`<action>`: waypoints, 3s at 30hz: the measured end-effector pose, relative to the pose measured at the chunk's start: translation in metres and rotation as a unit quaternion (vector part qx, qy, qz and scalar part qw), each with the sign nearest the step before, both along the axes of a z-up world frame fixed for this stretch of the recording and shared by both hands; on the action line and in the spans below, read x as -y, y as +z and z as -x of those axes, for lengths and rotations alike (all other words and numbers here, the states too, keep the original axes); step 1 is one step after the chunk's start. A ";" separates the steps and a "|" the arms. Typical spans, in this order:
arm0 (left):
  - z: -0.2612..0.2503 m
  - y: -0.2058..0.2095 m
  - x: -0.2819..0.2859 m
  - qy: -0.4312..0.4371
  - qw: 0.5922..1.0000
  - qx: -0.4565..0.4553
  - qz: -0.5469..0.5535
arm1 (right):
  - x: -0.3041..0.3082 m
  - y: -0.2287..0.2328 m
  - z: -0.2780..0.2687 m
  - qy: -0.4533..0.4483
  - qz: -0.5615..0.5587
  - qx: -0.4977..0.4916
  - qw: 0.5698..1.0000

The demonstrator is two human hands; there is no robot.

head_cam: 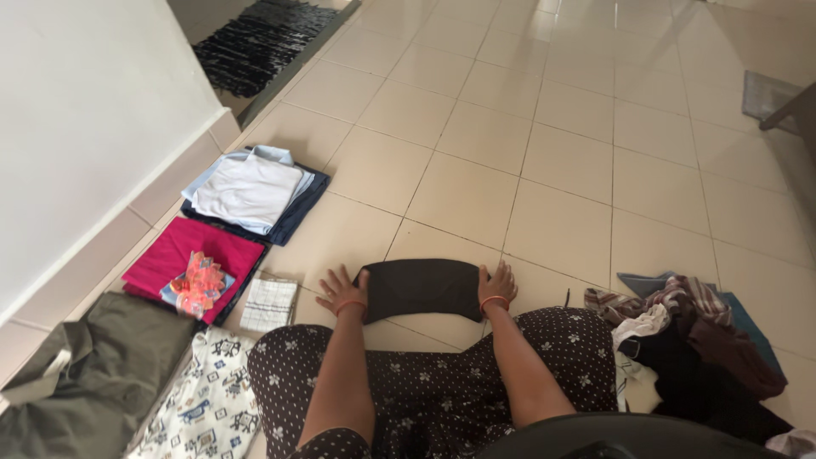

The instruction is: The person sits on the floor and folds several items of clothing by hand, including a white shirt, a black piece of fabric, a small white garment, and a plaid cloth, and places them in a stack.

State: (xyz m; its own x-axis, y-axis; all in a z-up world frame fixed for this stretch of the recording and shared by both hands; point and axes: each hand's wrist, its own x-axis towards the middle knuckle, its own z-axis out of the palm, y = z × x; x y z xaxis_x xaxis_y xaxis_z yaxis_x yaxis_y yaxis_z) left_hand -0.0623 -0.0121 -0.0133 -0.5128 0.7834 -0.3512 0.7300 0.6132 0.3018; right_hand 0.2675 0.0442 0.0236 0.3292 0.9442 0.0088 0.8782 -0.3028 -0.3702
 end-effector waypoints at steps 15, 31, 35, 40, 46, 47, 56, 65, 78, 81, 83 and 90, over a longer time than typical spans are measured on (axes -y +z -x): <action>-0.093 0.004 0.034 -0.515 0.846 -0.131 -0.043 | 0.022 0.006 -0.009 -0.033 0.102 -0.253 0.962; -0.065 -0.004 0.010 -0.266 0.951 0.066 -0.146 | 0.036 -0.030 0.113 0.252 -0.210 -0.182 0.927; -0.060 -0.008 0.006 -0.234 0.964 0.054 -0.111 | 0.038 -0.036 0.131 0.310 -0.105 -0.132 0.936; -0.066 -0.004 0.008 -0.292 0.939 -0.034 -0.179 | 0.025 -0.035 0.112 0.262 -0.103 -0.207 0.937; -0.074 0.006 0.008 -0.353 0.902 -0.008 -0.250 | 0.005 -0.030 0.088 0.284 -0.178 -0.110 0.936; -0.075 0.005 0.007 -0.369 0.899 0.004 -0.238 | 0.005 -0.031 0.088 0.346 -0.169 -0.062 0.921; -0.064 -0.016 0.002 -0.342 0.921 0.075 -0.170 | 0.016 -0.036 0.097 0.370 0.076 0.148 0.914; -0.010 0.014 0.016 -0.029 0.997 -0.064 -0.043 | 0.026 -0.025 0.092 0.306 0.179 0.152 0.923; -0.012 0.011 0.014 0.127 0.985 0.116 0.034 | 0.077 -0.027 0.090 0.406 0.111 0.156 0.894; -0.007 0.010 0.015 0.186 0.973 0.132 -0.043 | 0.071 -0.029 0.084 0.407 0.159 0.137 0.889; -0.004 0.011 0.016 0.190 0.972 0.129 -0.046 | 0.071 -0.029 0.086 0.399 0.115 0.092 0.905; -0.001 0.016 0.006 0.409 0.740 0.515 -0.144 | 0.087 -0.022 0.100 0.480 0.147 0.129 0.855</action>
